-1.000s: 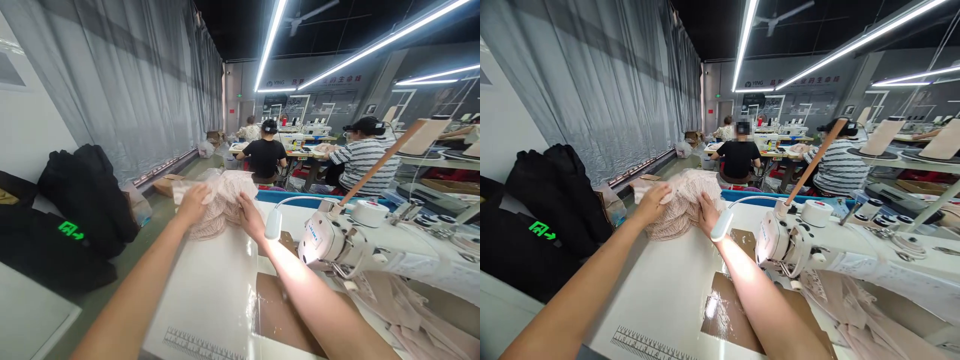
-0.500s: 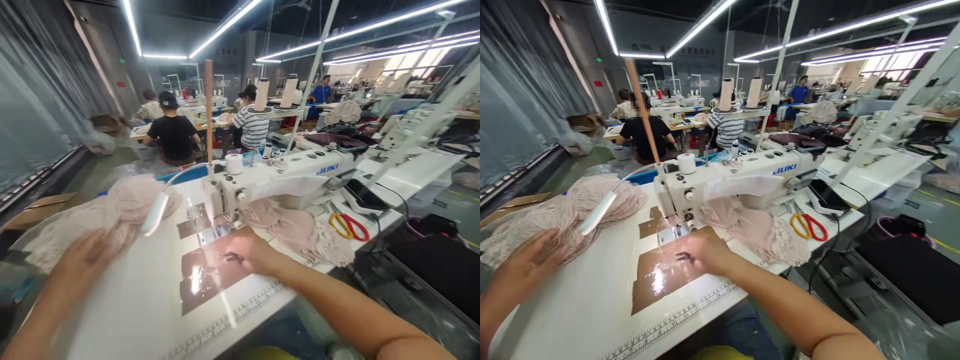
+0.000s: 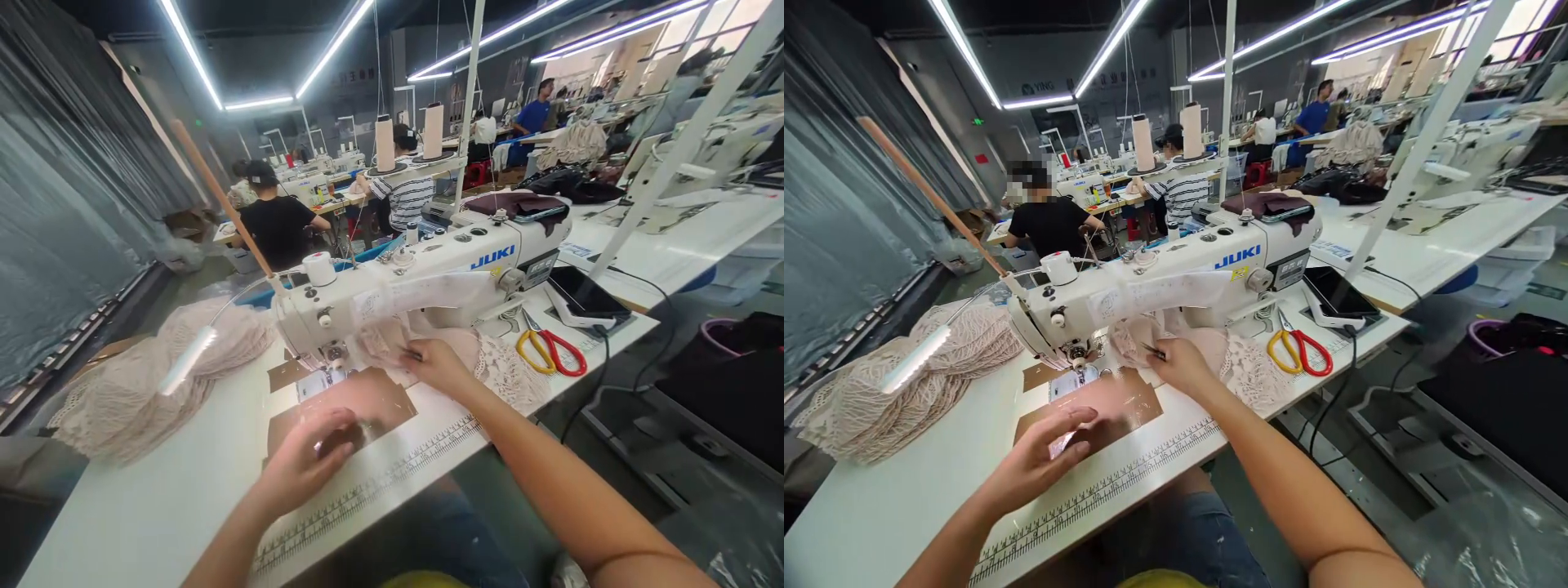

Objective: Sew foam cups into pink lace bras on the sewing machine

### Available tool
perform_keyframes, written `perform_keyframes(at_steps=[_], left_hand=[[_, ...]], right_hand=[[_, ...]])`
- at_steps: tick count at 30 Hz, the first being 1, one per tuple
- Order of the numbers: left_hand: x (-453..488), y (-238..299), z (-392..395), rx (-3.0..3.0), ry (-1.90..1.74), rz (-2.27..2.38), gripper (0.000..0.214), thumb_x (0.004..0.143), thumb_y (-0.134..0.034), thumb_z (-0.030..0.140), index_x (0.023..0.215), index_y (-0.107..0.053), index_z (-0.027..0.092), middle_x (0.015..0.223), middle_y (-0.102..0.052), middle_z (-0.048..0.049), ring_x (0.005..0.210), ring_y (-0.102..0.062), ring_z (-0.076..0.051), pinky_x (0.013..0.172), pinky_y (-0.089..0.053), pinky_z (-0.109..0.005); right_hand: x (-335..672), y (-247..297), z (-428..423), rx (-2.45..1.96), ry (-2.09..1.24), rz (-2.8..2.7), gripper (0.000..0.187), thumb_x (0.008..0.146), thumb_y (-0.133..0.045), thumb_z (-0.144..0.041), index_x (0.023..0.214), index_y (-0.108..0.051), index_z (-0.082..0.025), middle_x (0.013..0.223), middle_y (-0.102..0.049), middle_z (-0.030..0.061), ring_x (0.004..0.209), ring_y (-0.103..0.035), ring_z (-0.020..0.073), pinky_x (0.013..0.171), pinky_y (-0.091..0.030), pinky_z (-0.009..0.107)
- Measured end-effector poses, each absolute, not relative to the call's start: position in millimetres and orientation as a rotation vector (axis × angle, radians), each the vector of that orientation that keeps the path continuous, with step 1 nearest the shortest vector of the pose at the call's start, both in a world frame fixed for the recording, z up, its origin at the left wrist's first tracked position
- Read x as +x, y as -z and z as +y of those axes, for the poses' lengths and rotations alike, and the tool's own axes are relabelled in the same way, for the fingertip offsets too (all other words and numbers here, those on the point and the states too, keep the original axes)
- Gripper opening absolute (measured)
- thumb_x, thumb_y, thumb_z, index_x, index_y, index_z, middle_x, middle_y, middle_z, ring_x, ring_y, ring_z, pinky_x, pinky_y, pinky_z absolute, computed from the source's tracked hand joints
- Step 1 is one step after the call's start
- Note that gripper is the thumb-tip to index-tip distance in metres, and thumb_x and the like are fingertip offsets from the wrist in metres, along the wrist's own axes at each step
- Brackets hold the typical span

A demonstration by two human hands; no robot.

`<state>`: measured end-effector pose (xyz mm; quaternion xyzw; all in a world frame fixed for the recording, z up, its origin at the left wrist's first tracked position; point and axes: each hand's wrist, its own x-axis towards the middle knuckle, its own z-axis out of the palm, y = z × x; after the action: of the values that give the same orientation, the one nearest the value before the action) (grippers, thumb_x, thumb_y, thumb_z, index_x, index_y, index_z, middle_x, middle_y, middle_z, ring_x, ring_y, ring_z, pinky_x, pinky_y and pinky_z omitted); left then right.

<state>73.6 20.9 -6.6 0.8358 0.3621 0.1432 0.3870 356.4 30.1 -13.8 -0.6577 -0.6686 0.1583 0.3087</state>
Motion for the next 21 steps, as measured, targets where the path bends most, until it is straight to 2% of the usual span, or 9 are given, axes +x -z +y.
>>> perform_keyframes(at_steps=[5, 8, 10, 12, 14, 17, 21], left_hand=[[153, 21, 14, 1.668, -0.542, 0.706, 0.058, 0.083, -0.063, 0.042, 0.135, -0.046, 0.021, 0.129, -0.055, -0.0124, 0.112, -0.057, -0.024, 0.096, -0.047, -0.037], [191, 34, 21, 1.36, -0.652, 0.694, 0.053, 0.076, -0.068, 0.051, 0.114, -0.062, 0.015, 0.1, -0.067, -0.0099, 0.091, -0.064, -0.021, 0.081, -0.051, -0.033], [204, 40, 24, 1.205, -0.689, 0.786, 0.049, 0.072, -0.069, 0.056, 0.093, -0.069, 0.012, 0.075, -0.067, -0.0061, 0.071, -0.063, -0.017, 0.068, -0.051, -0.029], [208, 42, 24, 1.134, -0.704, 0.853, 0.047, 0.068, -0.071, 0.057, 0.081, -0.07, 0.012, 0.063, -0.063, -0.0034, 0.061, -0.059, -0.014, 0.061, -0.048, -0.027], [204, 39, 19, 1.107, -0.709, 0.86, 0.045, 0.066, -0.073, 0.056, 0.079, -0.071, 0.013, 0.067, -0.064, -0.0038, 0.065, -0.06, -0.015, 0.065, -0.049, -0.027], [187, 31, 5, 1.128, -0.696, 0.858, 0.044, 0.065, -0.074, 0.055, 0.083, -0.072, 0.014, 0.081, -0.068, -0.006, 0.081, -0.061, -0.018, 0.079, -0.048, -0.03], [150, 18, -17, 1.282, -0.662, 0.789, 0.033, 0.074, -0.069, 0.05, 0.081, -0.073, 0.018, 0.094, -0.07, -0.0074, 0.094, -0.06, -0.022, 0.087, -0.045, -0.033]], right_hand=[[354, -2, 10, -1.49, -0.613, -1.651, 0.033, 0.087, -0.044, -0.036, 0.058, -0.04, -0.021, 0.053, -0.043, -0.0041, 0.053, -0.044, 0.0115, 0.051, -0.034, 0.023], [349, -5, -3, -1.262, -0.767, -1.738, 0.033, 0.087, -0.048, -0.036, 0.059, -0.049, -0.019, 0.056, -0.05, -0.0025, 0.057, -0.05, 0.0126, 0.053, -0.037, 0.023], [353, -2, -7, -1.237, -0.641, -1.866, 0.03, 0.089, -0.047, -0.035, 0.07, -0.061, -0.017, 0.07, -0.061, 0.0017, 0.07, -0.057, 0.0155, 0.064, -0.042, 0.025], [365, 4, -9, -1.376, -0.429, -1.997, 0.027, 0.091, -0.046, -0.033, 0.088, -0.068, -0.018, 0.09, -0.067, 0.0052, 0.086, -0.06, 0.0182, 0.074, -0.044, 0.026], [381, 11, -8, -1.592, -0.283, -2.11, 0.026, 0.091, -0.046, -0.031, 0.096, -0.069, -0.019, 0.099, -0.068, 0.0068, 0.092, -0.061, 0.0204, 0.076, -0.044, 0.027], [404, 20, -5, -1.795, -0.196, -2.152, 0.029, 0.09, -0.046, -0.031, 0.091, -0.072, -0.017, 0.1, -0.068, 0.0101, 0.086, -0.063, 0.023, 0.069, -0.043, 0.029], [418, 24, 1, -1.892, -0.132, -2.145, 0.032, 0.09, -0.044, -0.032, 0.096, -0.072, -0.016, 0.113, -0.066, 0.0114, 0.09, -0.064, 0.0252, 0.069, -0.044, 0.03]])
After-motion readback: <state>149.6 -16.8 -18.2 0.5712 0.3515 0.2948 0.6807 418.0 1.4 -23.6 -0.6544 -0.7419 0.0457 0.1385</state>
